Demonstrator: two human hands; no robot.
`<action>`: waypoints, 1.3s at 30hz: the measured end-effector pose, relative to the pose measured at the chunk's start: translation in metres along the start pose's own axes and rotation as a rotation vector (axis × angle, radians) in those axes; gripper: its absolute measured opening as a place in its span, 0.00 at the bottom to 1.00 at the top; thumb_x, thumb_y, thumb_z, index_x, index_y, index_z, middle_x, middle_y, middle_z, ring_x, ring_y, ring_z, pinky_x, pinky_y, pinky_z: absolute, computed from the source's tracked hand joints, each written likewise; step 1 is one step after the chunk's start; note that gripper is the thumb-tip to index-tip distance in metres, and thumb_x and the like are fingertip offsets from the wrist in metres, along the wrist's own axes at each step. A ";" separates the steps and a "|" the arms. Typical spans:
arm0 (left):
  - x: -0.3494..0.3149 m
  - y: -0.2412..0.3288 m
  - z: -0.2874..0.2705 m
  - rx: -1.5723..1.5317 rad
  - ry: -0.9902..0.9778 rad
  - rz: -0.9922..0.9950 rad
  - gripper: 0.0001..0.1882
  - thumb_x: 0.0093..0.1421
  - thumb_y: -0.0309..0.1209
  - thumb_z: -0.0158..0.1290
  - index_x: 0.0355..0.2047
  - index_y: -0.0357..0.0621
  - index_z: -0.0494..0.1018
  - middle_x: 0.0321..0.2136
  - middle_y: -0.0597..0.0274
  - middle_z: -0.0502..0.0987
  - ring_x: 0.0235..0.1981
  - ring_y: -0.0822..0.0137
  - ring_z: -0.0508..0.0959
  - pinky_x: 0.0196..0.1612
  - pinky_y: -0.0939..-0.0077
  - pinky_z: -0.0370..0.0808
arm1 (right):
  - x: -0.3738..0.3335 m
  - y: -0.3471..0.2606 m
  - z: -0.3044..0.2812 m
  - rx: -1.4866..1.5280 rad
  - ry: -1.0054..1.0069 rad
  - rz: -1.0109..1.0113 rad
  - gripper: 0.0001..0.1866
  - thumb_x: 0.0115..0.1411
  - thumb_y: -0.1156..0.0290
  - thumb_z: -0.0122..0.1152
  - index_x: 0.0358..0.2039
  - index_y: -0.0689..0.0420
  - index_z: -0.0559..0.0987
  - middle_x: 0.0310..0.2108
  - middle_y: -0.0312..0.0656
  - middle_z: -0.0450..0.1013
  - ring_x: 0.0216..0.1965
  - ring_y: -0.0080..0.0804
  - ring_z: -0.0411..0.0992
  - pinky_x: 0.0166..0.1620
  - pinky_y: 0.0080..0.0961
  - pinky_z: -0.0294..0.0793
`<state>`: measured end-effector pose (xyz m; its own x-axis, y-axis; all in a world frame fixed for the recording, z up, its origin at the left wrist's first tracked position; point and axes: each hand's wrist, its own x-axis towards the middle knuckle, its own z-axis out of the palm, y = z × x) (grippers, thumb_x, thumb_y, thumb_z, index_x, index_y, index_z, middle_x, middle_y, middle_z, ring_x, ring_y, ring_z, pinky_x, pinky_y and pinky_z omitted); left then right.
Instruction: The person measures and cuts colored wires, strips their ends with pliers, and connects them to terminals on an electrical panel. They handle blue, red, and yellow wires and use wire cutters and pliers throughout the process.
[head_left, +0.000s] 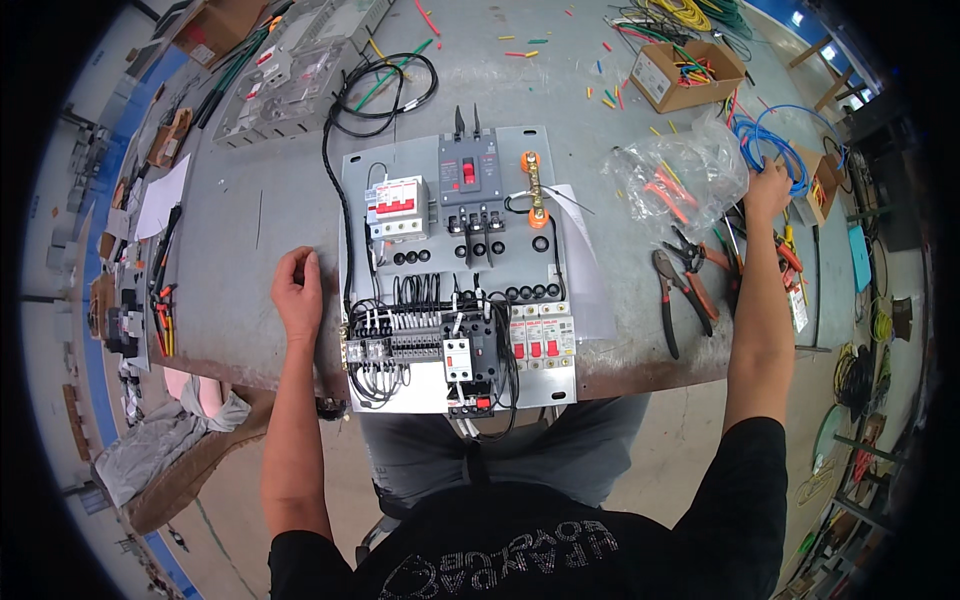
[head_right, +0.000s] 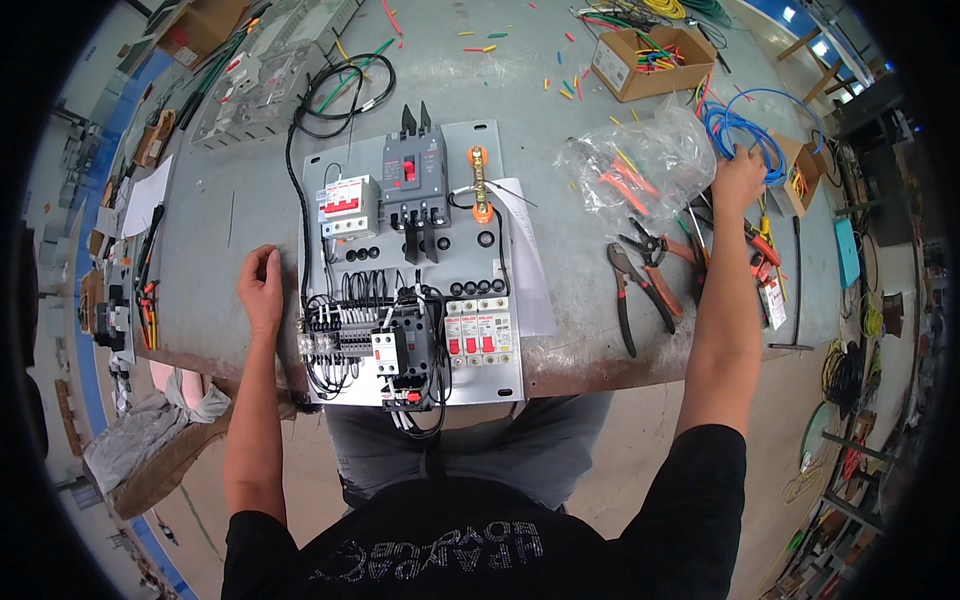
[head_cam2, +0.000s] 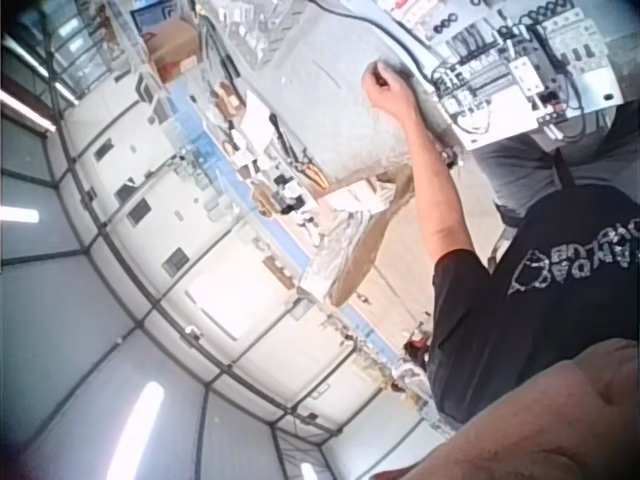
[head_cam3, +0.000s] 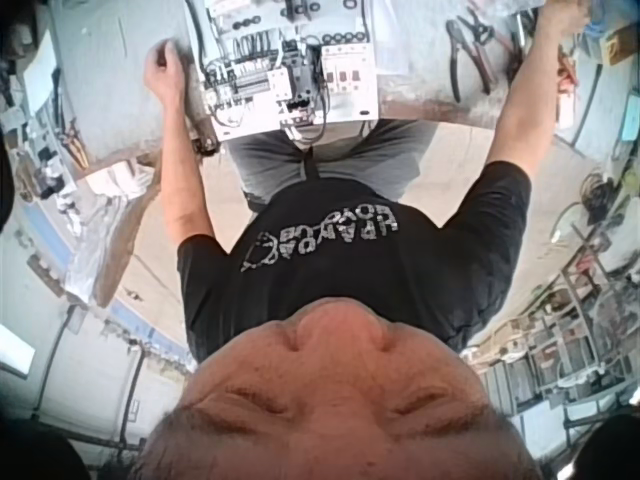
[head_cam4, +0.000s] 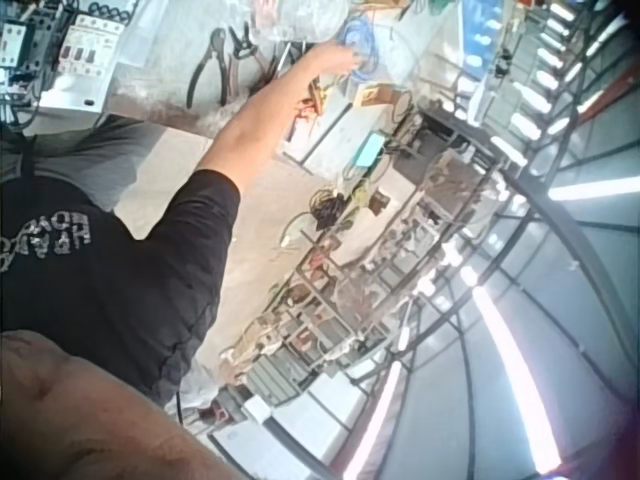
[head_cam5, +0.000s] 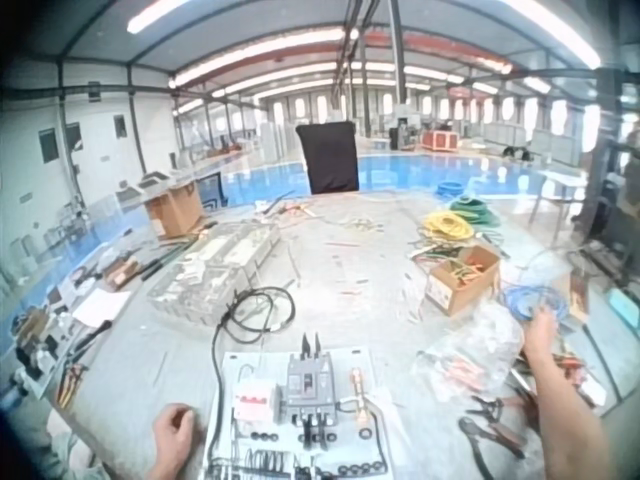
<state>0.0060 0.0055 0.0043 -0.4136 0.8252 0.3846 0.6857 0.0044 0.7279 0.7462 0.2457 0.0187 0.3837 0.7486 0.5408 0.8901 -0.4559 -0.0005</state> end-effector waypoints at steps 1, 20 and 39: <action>0.000 0.002 0.000 0.004 0.003 0.004 0.08 0.66 0.28 0.58 0.41 0.36 0.79 0.34 0.63 0.80 0.31 0.74 0.76 0.38 0.78 0.75 | 0.001 0.000 0.000 0.000 -0.010 -0.014 0.19 0.59 0.62 0.65 0.51 0.47 0.84 0.52 0.43 0.76 0.55 0.49 0.72 0.53 0.49 0.74; 0.000 -0.002 0.000 -0.048 0.030 0.036 0.07 0.65 0.27 0.57 0.40 0.35 0.78 0.32 0.58 0.79 0.30 0.69 0.78 0.37 0.74 0.76 | 0.102 0.054 -0.213 0.777 0.376 0.042 0.14 0.65 0.61 0.66 0.45 0.58 0.85 0.33 0.42 0.81 0.35 0.32 0.78 0.42 0.30 0.75; -0.004 0.090 -0.038 -0.430 -0.096 -0.051 0.15 0.67 0.33 0.58 0.48 0.35 0.79 0.40 0.63 0.82 0.40 0.73 0.77 0.45 0.78 0.74 | -0.084 -0.036 -0.367 1.394 0.263 -0.102 0.13 0.66 0.75 0.62 0.49 0.59 0.85 0.36 0.35 0.79 0.36 0.20 0.73 0.42 0.20 0.71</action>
<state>0.0471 -0.0188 0.0900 -0.3693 0.8787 0.3025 0.3455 -0.1724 0.9225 0.5918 0.0225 0.2826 0.3858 0.5684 0.7267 0.4800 0.5491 -0.6842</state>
